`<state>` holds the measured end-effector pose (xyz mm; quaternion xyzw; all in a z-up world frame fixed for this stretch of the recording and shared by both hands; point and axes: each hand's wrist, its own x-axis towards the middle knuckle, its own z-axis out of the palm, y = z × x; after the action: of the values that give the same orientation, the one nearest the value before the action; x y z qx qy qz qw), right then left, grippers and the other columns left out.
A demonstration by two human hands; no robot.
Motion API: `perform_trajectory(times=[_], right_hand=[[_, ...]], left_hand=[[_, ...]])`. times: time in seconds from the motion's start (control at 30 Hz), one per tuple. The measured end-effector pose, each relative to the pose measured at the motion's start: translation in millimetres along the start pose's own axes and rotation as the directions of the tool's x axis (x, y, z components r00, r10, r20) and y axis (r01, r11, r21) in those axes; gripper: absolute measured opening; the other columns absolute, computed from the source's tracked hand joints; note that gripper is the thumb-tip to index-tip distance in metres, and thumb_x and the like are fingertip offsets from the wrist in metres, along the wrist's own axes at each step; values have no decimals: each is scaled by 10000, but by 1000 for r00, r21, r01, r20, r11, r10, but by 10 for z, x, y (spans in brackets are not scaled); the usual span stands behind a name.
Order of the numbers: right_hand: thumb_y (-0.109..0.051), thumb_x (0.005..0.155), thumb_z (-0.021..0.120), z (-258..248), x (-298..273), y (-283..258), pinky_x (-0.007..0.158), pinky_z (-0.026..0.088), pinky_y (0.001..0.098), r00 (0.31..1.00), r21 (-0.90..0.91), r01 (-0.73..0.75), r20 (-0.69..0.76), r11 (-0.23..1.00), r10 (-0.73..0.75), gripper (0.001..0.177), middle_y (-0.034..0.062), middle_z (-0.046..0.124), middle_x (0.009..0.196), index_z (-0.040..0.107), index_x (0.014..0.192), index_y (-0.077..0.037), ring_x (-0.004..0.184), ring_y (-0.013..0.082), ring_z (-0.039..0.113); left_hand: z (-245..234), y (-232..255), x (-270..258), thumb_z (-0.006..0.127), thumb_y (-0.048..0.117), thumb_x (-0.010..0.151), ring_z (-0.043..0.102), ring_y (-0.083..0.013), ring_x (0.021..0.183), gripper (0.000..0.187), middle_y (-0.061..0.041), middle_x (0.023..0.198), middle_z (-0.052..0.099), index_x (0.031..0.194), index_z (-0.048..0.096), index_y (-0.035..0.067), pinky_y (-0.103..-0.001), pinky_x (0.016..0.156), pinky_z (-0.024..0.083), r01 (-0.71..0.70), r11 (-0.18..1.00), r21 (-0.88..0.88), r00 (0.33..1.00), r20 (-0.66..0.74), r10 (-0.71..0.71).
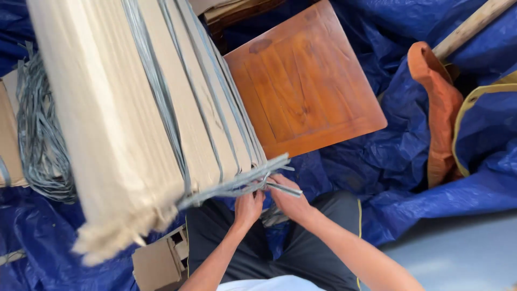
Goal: Packaging wooden furniture parts with cardboard and plastic ties for shipment or storage.
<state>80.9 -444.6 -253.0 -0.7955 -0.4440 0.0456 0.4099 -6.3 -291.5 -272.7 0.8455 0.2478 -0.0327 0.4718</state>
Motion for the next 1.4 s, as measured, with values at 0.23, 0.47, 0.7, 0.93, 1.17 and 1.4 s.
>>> perform_trajectory(times=[0.23,0.47,0.7,0.93,1.17,1.4], right_hand=[[45,816,671,694,-29,762,773,515,448,975,-42,160,-152,986,-164,356,152,650,993,659,1163,-36,921,369,636],[16,797,736,1065,-196,991,760,561,406,805,-210,388,-397,897,-441,387,118,676,1055,716,1180,-34,911,303,684],[166,814,682,955,38,641,821,568,395,751,-184,403,-494,897,-439,369,160,718,1119,703,1138,-8,966,332,698],[132,890,717,1091,69,674,791,560,353,814,-71,304,-499,950,-298,250,133,746,1009,699,1092,-13,894,287,719],[93,857,736,1061,11,530,773,559,362,868,-157,302,-362,940,-339,300,123,715,1010,714,1133,-23,894,270,692],[66,870,743,1098,-76,486,793,550,361,882,-182,273,-346,945,-322,257,97,703,1025,735,1100,-50,922,267,666]], left_hand=[[-158,-25,96,606,233,961,689,-256,625,225,-93,674,694,903,714,44,-406,603,515,-139,988,-69,987,72,144],[11,-527,91,622,205,968,656,-294,600,192,-117,681,660,884,673,41,-386,566,496,-378,924,-62,925,21,380],[29,-606,28,667,184,947,654,-394,743,200,-165,766,664,846,626,15,-461,609,493,-482,876,35,872,-80,483],[91,-512,-206,610,84,900,677,-386,790,61,-157,855,697,917,645,37,-452,659,539,-574,816,-68,806,-219,549],[163,-559,-435,638,148,1010,644,-381,728,191,-160,770,625,878,593,17,-438,603,493,-569,806,-162,817,-219,533],[117,-656,-446,650,166,1019,647,-332,724,196,-113,780,630,881,609,34,-425,644,500,-672,735,-89,736,-188,650]])
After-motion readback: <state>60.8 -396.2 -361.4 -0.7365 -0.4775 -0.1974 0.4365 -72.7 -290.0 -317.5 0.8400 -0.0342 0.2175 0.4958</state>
